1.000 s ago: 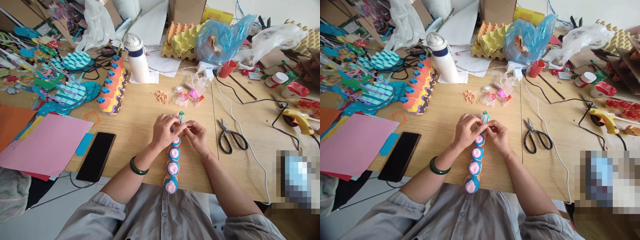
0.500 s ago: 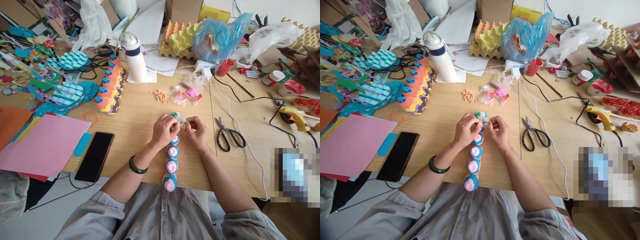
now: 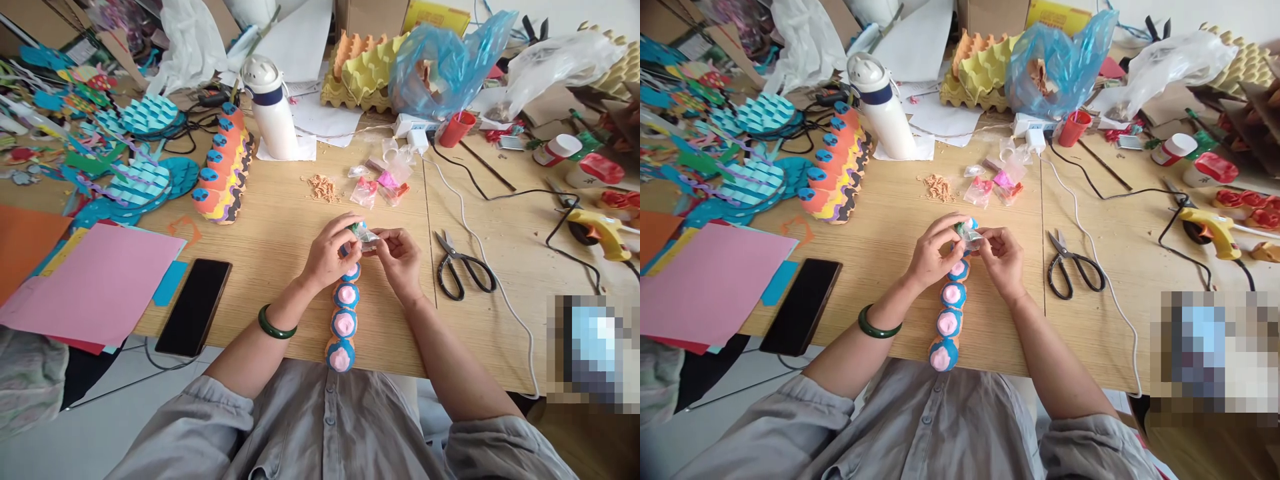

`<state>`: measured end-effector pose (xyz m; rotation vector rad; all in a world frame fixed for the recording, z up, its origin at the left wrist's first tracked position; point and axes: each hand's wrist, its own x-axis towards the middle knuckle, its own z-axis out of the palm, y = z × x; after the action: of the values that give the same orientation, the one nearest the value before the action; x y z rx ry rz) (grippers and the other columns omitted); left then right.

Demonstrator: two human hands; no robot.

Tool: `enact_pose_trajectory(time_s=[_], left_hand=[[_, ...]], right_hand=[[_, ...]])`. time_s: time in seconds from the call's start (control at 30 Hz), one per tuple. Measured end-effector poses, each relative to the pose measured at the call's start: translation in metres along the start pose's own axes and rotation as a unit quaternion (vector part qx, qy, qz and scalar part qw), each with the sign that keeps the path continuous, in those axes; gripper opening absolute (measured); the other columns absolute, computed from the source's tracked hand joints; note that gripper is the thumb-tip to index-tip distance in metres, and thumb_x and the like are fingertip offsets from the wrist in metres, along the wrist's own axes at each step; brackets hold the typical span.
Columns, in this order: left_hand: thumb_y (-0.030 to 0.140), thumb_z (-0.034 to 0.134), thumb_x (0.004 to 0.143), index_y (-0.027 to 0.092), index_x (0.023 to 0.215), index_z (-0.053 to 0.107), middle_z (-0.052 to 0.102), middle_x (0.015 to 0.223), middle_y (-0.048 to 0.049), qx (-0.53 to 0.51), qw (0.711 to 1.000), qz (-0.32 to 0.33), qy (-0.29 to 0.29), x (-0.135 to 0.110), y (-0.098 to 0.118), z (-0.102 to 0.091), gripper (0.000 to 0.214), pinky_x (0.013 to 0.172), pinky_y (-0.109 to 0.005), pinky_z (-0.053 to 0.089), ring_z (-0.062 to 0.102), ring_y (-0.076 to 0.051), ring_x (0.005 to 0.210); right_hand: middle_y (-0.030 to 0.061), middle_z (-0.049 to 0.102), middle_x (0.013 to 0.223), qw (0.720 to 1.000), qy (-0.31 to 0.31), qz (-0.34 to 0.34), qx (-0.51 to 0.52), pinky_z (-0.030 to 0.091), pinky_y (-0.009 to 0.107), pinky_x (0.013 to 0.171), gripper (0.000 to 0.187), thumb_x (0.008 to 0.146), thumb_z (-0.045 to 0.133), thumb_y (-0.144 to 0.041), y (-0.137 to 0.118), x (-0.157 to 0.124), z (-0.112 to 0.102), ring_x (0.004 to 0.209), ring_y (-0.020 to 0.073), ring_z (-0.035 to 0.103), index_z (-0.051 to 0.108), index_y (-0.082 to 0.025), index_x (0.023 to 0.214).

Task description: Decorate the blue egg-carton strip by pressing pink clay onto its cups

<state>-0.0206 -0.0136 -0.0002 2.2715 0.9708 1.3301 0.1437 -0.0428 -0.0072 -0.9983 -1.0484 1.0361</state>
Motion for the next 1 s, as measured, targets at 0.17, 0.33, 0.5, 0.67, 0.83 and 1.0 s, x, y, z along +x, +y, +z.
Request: enact_pose_trajectory(time_s=[0.17, 0.33, 0.5, 0.67, 0.83, 1.0], left_hand=[[0.022, 0.058, 0.094, 0.021, 0.08, 0.059, 0.072, 0.126, -0.0115, -0.023, 0.999, -0.022, -0.012, 0.0, 0.001, -0.003, 0.015, 0.109, -0.039, 0.051, 0.063, -0.022, 0.128], [0.022, 0.062, 0.093, 0.02, 0.08, 0.062, 0.07, 0.107, -0.0087, -0.019, 1.0, -0.012, 0.012, -0.001, 0.001, -0.005, 0.013, 0.093, -0.032, 0.056, 0.069, -0.019, 0.107], [0.02, 0.065, 0.091, 0.019, 0.079, 0.064, 0.067, 0.102, -0.0064, -0.029, 0.999, -0.002, 0.046, -0.002, 0.0, -0.003, 0.012, 0.087, -0.028, 0.055, 0.068, -0.016, 0.098], [0.023, 0.065, 0.093, 0.019, 0.077, 0.063, 0.065, 0.095, -0.0043, -0.064, 0.996, -0.014, 0.058, 0.0, 0.002, -0.003, 0.016, 0.085, -0.028, 0.054, 0.066, -0.015, 0.093], [0.031, 0.067, 0.092, 0.019, 0.072, 0.063, 0.063, 0.093, -0.0048, -0.126, 0.988, -0.076, 0.048, -0.001, 0.002, -0.002, 0.024, 0.081, -0.028, 0.056, 0.065, -0.016, 0.094], [0.049, 0.069, 0.089, 0.018, 0.071, 0.065, 0.064, 0.096, -0.0063, -0.237, 0.955, -0.175, 0.045, -0.002, 0.001, 0.002, 0.036, 0.071, -0.027, 0.058, 0.067, -0.017, 0.092]], right_hand=[[0.001, 0.073, 0.092, 1.0, -0.005, 0.006, 0.019, 0.066, 0.026, 0.059, 0.028, 0.081, 0.082, -0.042, -0.003, 0.001, 0.001, 0.072, 0.013, 0.071, 0.062, -0.023, 0.085], [0.002, 0.064, 0.116, 0.998, -0.062, -0.028, -0.004, 0.068, 0.028, 0.064, 0.023, 0.088, 0.076, -0.038, -0.006, -0.001, 0.0, 0.069, 0.0085, 0.07, 0.059, -0.023, 0.085], [0.0062, 0.062, 0.125, 0.99, -0.088, -0.091, -0.069, 0.07, 0.031, 0.07, 0.012, 0.097, 0.065, -0.033, -0.006, -0.001, -0.003, 0.08, 0.0123, 0.073, 0.072, -0.024, 0.094], [0.0074, 0.072, 0.114, 0.964, -0.092, -0.175, -0.176, 0.068, 0.028, 0.071, 0.018, 0.099, 0.061, -0.026, -0.003, -0.001, -0.005, 0.098, 0.0172, 0.073, 0.077, -0.027, 0.107], [0.0067, 0.072, 0.119, 0.957, -0.125, -0.154, -0.212, 0.069, 0.032, 0.074, 0.024, 0.095, 0.067, -0.032, 0.0, -0.002, -0.008, 0.089, 0.0156, 0.073, 0.075, -0.029, 0.118], [0.0077, 0.072, 0.117, 0.944, -0.129, -0.163, -0.257, 0.068, 0.037, 0.076, 0.02, 0.095, 0.065, -0.031, 0.001, -0.002, -0.008, 0.086, 0.0175, 0.072, 0.075, -0.029, 0.113]])
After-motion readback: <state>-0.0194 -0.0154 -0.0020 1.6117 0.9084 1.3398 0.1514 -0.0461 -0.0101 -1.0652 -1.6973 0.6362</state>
